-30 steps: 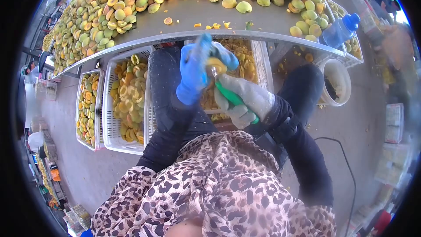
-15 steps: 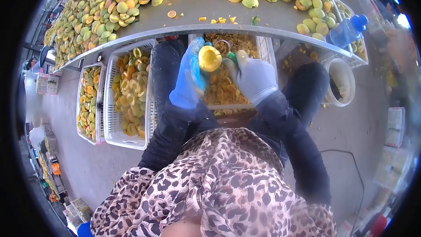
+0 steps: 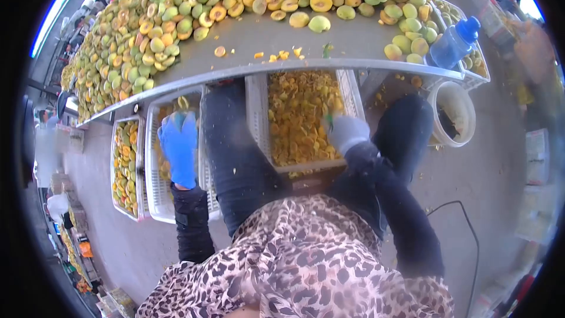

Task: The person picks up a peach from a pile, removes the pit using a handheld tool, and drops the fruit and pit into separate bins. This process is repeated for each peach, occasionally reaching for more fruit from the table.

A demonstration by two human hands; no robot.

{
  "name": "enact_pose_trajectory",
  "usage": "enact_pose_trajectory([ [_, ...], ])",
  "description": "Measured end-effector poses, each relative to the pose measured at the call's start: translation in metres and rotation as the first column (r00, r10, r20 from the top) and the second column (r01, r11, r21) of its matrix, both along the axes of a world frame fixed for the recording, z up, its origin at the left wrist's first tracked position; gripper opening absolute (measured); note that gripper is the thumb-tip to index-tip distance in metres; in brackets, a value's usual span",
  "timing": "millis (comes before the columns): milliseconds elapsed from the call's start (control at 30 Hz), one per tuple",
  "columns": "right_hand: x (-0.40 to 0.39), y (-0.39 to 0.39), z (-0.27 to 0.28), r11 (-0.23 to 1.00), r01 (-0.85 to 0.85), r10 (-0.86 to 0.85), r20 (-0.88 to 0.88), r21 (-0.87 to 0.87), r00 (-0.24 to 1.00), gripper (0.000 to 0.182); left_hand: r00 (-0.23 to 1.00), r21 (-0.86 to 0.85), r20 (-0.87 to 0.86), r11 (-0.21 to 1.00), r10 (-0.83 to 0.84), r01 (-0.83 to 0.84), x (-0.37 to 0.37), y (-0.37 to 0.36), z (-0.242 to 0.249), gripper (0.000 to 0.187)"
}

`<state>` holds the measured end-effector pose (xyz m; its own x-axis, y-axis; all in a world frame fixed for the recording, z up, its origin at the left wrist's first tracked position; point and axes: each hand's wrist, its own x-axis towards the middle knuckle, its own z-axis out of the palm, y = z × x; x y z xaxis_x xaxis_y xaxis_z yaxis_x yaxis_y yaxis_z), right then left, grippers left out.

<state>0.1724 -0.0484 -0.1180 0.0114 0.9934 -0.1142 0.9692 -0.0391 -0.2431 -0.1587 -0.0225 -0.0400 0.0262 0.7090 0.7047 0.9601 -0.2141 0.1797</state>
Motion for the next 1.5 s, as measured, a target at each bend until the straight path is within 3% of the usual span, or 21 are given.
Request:
enact_pose_trajectory([
  [100, -0.010, 0.003, -0.009, 0.987, -0.075, 0.051, -0.167, -0.144, 0.985, 0.042, 0.963, -0.139, 0.208, 0.970, -0.169, 0.201, 0.042, 0.042, 0.021, 0.011],
  [133, -0.015, 0.004, -0.010, 0.989, -0.096, 0.070, -0.212, -0.116, 0.975, 0.042, 0.913, -0.026, 0.092, 0.916, -0.398, 0.401, 0.057, 0.072, 0.007, 0.015],
  [233, -0.025, 0.001, -0.012, 0.975, -0.144, 0.100, -0.247, -0.167, 0.964, 0.042, 0.807, -0.197, 0.326, 0.800, -0.492, 0.567, 0.142, 0.142, -0.004, 0.047],
  [433, -0.016, -0.004, -0.012, 0.900, -0.279, 0.186, -0.282, -0.334, 0.941, 0.041, 0.867, -0.654, 0.034, 0.645, -0.498, 0.396, 0.243, 0.236, -0.017, 0.068],
  [600, -0.001, 0.006, 0.005, 0.950, -0.248, 0.172, -0.347, -0.188, 0.922, 0.041, 0.824, -0.597, -0.231, 0.744, -0.518, 0.301, 0.249, 0.249, -0.051, 0.051],
  [667, 0.010, 0.013, 0.019, 0.987, -0.130, 0.065, -0.502, -0.096, 0.863, 0.032, 0.874, -0.677, 0.096, 0.613, -0.476, 0.408, 0.236, 0.250, -0.042, 0.040],
  [700, 0.015, 0.014, 0.020, 0.996, -0.045, 0.085, -0.586, 0.082, 0.806, 0.027, 0.793, -0.690, 0.553, 0.392, -0.257, 0.608, 0.223, 0.246, -0.037, 0.034],
  [733, 0.021, 0.020, 0.038, 0.999, 0.018, 0.019, -0.730, 0.043, 0.683, 0.027, 0.800, -0.701, 0.544, 0.386, -0.253, 0.599, 0.210, 0.241, -0.039, 0.034],
  [767, 0.023, 0.026, 0.053, 0.988, 0.097, 0.029, -0.770, 0.118, 0.638, 0.025, 0.425, -0.425, 0.903, 0.292, 0.066, 0.857, 0.196, 0.236, -0.041, 0.035],
  [800, 0.022, 0.030, 0.076, 0.986, 0.157, -0.036, -0.857, 0.052, 0.514, 0.025, -0.095, -0.044, 0.918, 0.337, 0.385, 0.941, 0.189, 0.230, -0.039, 0.037],
  [833, 0.023, 0.034, 0.085, 0.985, 0.165, -0.039, -0.858, 0.053, 0.511, 0.026, -0.089, -0.050, 0.919, 0.338, 0.384, 0.940, 0.187, 0.208, -0.026, 0.037],
  [900, 0.016, 0.039, 0.096, 0.986, 0.163, -0.045, -0.864, 0.043, 0.502, 0.027, 0.174, -0.039, 0.953, 0.470, -0.248, 0.882, 0.180, 0.149, -0.003, 0.043],
  [933, 0.007, 0.040, 0.100, 0.987, 0.148, -0.015, -0.888, 0.061, 0.459, 0.028, 0.181, -0.048, 0.954, 0.477, -0.239, 0.878, 0.179, 0.131, 0.006, 0.043],
  [967, -0.002, 0.039, 0.103, 0.988, 0.134, 0.015, -0.909, 0.078, 0.417, 0.029, -0.225, 0.160, 0.970, 0.452, 0.092, 0.878, 0.179, 0.115, 0.014, 0.045],
  [1000, -0.010, 0.036, 0.105, 0.990, 0.124, 0.012, -0.908, 0.070, 0.418, 0.029, -0.573, 0.354, 0.718, 0.501, 0.395, 0.790, 0.180, 0.101, 0.016, 0.049],
  [1033, -0.017, 0.033, 0.107, 0.993, 0.104, 0.011, -0.896, 0.064, 0.444, 0.029, -0.483, 0.287, 0.835, 0.540, 0.263, 0.791, 0.183, 0.087, 0.012, 0.047],
  [1233, -0.039, 0.008, 0.107, 0.954, 0.068, 0.197, -0.785, 0.290, 0.587, 0.033, -0.611, 0.377, 0.775, 0.658, 0.161, 0.651, 0.182, 0.039, 0.028, 0.040],
  [1300, -0.038, 0.001, 0.110, 0.954, -0.010, 0.186, -0.564, 0.300, 0.804, 0.034, -0.523, 0.343, 0.843, 0.622, 0.128, 0.704, 0.176, 0.033, 0.034, 0.042],
  [1333, -0.038, -0.001, 0.116, 0.954, -0.014, 0.189, -0.561, 0.301, 0.806, 0.034, -0.527, 0.346, 0.840, 0.624, 0.125, 0.700, 0.174, 0.032, 0.034, 0.042],
  [1433, -0.038, -0.011, 0.152, 0.946, -0.234, -0.082, -0.865, -0.224, 0.495, 0.034, -0.450, 0.374, 0.893, 0.553, 0.002, 0.744, 0.170, 0.023, 0.035, 0.046],
  [1500, -0.044, -0.017, 0.138, 0.978, -0.211, 0.111, -0.858, 0.003, 0.501, 0.034, -0.545, 0.501, 0.839, 0.373, 0.012, 0.781, 0.170, 0.019, 0.041, 0.050],
])
